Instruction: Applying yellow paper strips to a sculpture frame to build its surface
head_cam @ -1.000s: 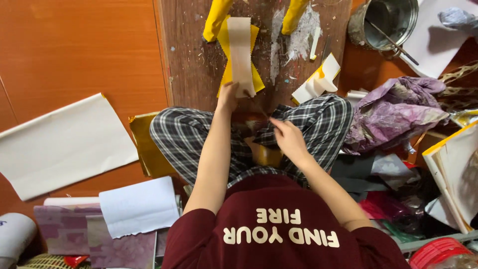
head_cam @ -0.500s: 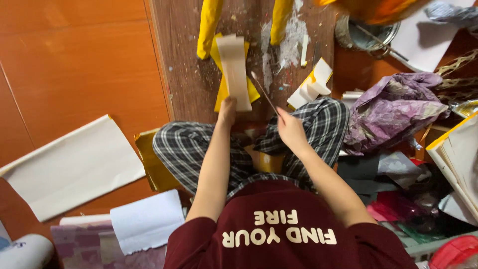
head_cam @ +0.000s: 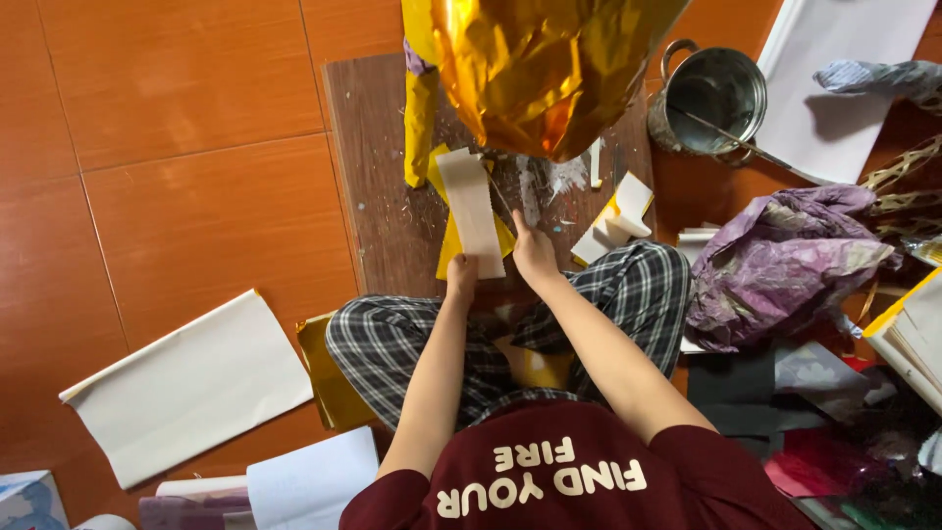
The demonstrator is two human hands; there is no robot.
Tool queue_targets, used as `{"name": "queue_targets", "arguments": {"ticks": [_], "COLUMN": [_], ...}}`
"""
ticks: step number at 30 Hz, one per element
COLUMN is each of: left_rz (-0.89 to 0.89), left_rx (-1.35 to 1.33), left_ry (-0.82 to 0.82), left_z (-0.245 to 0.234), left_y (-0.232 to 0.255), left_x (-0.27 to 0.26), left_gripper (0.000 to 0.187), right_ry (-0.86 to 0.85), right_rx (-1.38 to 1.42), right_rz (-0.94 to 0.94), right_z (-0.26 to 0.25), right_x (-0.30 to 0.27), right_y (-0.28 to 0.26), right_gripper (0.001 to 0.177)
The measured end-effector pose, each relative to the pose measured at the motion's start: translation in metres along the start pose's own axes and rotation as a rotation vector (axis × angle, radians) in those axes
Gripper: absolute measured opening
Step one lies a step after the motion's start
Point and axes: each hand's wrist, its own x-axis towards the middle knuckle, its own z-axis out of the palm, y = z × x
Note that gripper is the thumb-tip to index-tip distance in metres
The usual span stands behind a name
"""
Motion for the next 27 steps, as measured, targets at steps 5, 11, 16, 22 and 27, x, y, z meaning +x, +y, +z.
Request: {"name": "queue_targets", "arguments": {"ticks": [5,11,16,22,27], "left_rz": [0.024,0.067,0.066,0.061,0.198], "left_rx": [0.193,0.436,0.415,0.4,0.435], "left_ry": [0.037,0.12,0.195,0.334,0.209], "left_z": [-0.007,-0.02,-0.023,-0.036,-0.052], "left_y": [0.012,0.02,0.047,0.091,0.111], "left_x": [-0.001,-0.006,-0.015,-0.042,-0.04], "left_gripper": [0.039,0.03,0.031,0.028,0.026], "right_ry": [0.04,0.057,0.45,0.834,0.631], "right_rx": [-0.174,-0.134,0.1,-0.085,-0.543], "right_rz": [-0.144,-0.088,-0.358,0.035,0.237], "right_z": [0.032,-0.021,-0.09,-0.205,-0.238], "right_x": [0.021,-0.01,-0.055,-0.016,0.045], "right_y": [-0.005,-0.013,0.032,0.141,0.145], "right_gripper": [0.048,0.06,0.046,0.036,0.05]}}
